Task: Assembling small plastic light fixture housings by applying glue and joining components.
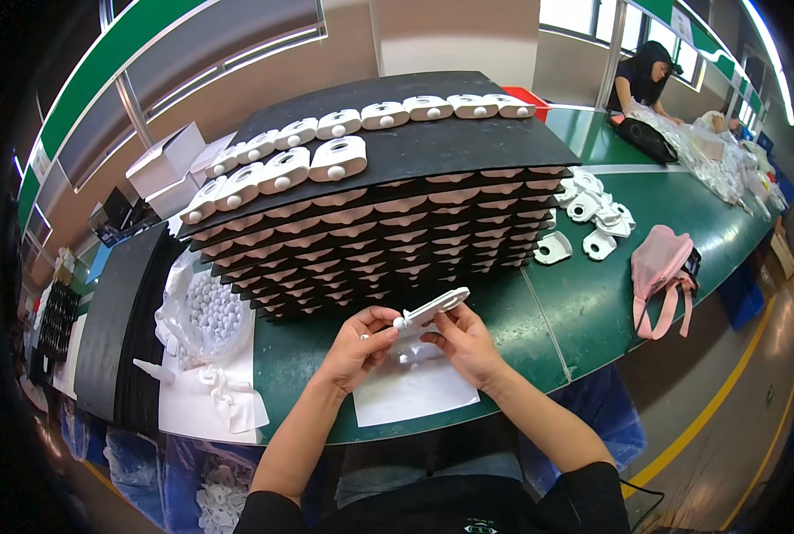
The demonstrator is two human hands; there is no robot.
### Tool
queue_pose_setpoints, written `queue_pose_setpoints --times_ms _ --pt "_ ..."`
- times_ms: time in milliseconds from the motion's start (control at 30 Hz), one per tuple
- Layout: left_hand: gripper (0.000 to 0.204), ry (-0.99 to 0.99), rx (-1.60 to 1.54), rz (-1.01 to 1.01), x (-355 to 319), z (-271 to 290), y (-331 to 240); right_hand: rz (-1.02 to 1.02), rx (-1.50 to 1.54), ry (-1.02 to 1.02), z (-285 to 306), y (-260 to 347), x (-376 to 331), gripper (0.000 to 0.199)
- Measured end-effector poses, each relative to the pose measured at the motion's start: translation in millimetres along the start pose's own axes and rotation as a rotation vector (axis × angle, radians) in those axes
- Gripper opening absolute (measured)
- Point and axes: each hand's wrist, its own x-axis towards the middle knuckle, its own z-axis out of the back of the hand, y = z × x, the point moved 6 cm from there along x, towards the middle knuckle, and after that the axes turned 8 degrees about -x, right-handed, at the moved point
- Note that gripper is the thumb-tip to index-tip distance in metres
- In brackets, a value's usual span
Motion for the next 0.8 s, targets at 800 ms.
queue_pose_setpoints --times_ms 800 --pt "0.031 -0.165 -0.47 -0.057 4 31 -6 0.717 -0.948 -0.088 -89 216 38 0.035"
